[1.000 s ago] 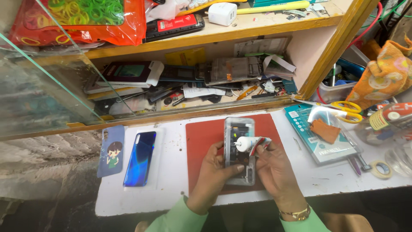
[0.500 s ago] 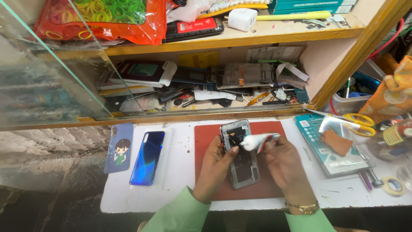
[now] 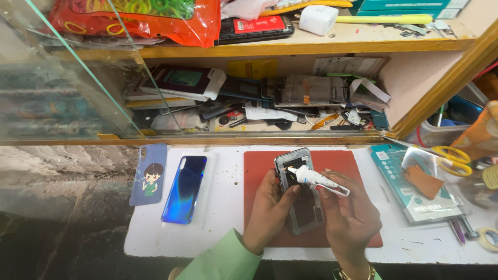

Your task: The person works at a repair bench fitting a black cover onto a smartphone, pressing along its edges, then wipes the phone with an orange cloth. They set the phone aside, pick up the phone frame with its back cover, and apply adhesive from a tube around the frame's inner edge.

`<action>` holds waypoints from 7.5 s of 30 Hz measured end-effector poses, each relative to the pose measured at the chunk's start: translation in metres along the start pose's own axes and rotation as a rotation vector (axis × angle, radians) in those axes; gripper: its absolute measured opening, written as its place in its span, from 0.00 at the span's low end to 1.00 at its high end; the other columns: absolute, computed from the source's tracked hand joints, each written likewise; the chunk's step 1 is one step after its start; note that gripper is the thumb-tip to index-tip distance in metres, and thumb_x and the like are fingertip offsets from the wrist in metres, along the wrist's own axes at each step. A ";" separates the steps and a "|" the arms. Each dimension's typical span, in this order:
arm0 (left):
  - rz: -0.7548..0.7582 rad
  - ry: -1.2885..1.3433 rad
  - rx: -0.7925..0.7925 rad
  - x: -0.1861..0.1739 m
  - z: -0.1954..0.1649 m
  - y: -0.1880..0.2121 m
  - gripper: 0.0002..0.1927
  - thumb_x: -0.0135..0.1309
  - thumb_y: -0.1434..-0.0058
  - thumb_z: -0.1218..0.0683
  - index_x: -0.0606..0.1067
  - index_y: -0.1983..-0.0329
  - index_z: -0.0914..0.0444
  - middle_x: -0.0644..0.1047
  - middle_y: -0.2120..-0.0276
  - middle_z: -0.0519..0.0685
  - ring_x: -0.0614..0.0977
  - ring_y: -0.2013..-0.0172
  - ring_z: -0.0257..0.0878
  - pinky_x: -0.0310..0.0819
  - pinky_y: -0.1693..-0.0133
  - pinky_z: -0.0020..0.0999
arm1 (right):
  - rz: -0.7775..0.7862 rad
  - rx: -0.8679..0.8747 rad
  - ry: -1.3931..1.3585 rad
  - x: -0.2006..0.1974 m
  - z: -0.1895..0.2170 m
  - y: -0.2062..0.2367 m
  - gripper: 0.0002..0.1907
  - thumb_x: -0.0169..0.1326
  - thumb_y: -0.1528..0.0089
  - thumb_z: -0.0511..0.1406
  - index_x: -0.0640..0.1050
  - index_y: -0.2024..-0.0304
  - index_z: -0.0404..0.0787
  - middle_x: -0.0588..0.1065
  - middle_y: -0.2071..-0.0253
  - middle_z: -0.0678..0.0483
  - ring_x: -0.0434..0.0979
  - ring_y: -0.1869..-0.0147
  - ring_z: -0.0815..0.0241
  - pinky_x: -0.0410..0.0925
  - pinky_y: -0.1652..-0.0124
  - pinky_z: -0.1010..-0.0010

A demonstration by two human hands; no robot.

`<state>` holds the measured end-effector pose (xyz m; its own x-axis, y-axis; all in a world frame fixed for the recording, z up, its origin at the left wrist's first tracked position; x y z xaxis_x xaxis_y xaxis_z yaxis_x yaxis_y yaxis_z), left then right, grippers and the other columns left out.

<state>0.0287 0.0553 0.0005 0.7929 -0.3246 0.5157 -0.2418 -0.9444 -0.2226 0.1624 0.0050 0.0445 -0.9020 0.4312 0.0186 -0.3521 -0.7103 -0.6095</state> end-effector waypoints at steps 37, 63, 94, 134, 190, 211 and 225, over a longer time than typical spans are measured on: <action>-0.012 0.071 -0.195 0.002 -0.017 0.004 0.33 0.27 0.27 0.36 0.65 0.36 0.63 0.75 0.46 0.54 0.78 0.46 0.42 0.73 0.44 0.41 | 0.123 -0.203 0.373 -0.005 0.010 0.002 0.14 0.61 0.40 0.25 0.78 0.52 0.33 0.80 0.53 0.47 0.82 0.47 0.55 0.74 0.47 0.68; -0.035 0.047 -0.231 0.000 -0.014 0.003 0.33 0.26 0.29 0.35 0.66 0.36 0.61 0.74 0.45 0.51 0.77 0.47 0.39 0.74 0.47 0.38 | 0.094 -0.160 0.343 -0.033 0.003 0.038 0.13 0.61 0.41 0.24 0.80 0.54 0.32 0.81 0.54 0.47 0.82 0.47 0.56 0.72 0.40 0.62; -0.017 0.047 -0.240 0.000 -0.013 0.003 0.39 0.27 0.31 0.31 0.60 0.29 0.61 0.69 0.35 0.53 0.72 0.37 0.43 0.67 0.39 0.44 | 0.153 -0.089 0.309 -0.066 -0.001 0.073 0.16 0.61 0.44 0.23 0.80 0.53 0.34 0.82 0.55 0.48 0.83 0.45 0.56 0.70 0.35 0.61; 0.037 -0.226 0.025 0.012 -0.019 0.005 0.24 0.59 0.41 0.66 0.64 0.44 0.65 0.79 0.56 0.49 0.82 0.53 0.35 0.78 0.49 0.33 | 0.005 -0.252 0.241 0.016 0.021 -0.005 0.12 0.59 0.35 0.26 0.77 0.49 0.28 0.79 0.50 0.45 0.79 0.42 0.53 0.72 0.40 0.65; 0.062 -0.205 0.053 0.008 -0.013 0.006 0.28 0.58 0.42 0.69 0.63 0.40 0.66 0.75 0.52 0.50 0.78 0.49 0.36 0.76 0.45 0.35 | 0.005 -0.269 0.253 0.018 0.021 -0.002 0.11 0.59 0.35 0.26 0.77 0.50 0.29 0.79 0.52 0.46 0.80 0.43 0.52 0.73 0.40 0.64; 0.056 -0.146 0.012 0.010 -0.015 0.006 0.29 0.56 0.43 0.70 0.62 0.38 0.66 0.76 0.50 0.50 0.79 0.48 0.35 0.75 0.44 0.34 | -0.045 -0.152 0.185 0.008 0.017 -0.004 0.11 0.59 0.34 0.26 0.77 0.49 0.26 0.78 0.49 0.44 0.79 0.44 0.56 0.74 0.45 0.68; 0.063 -0.147 0.018 0.011 -0.019 0.006 0.29 0.56 0.43 0.69 0.63 0.39 0.66 0.75 0.49 0.50 0.78 0.48 0.36 0.74 0.43 0.35 | -0.026 -0.215 0.237 0.008 0.018 -0.008 0.11 0.60 0.34 0.26 0.77 0.50 0.26 0.79 0.51 0.44 0.79 0.43 0.54 0.72 0.42 0.65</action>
<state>0.0253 0.0451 0.0203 0.8501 -0.3706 0.3741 -0.2842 -0.9210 -0.2664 0.1534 0.0042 0.0638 -0.8011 0.5834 -0.1336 -0.2908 -0.5745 -0.7651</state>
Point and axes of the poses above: each hand's wrist, its own y-axis away from the middle knuckle, its own x-axis out of the palm, z = x × y, the point moved 1 cm from there along -y, towards the middle knuckle
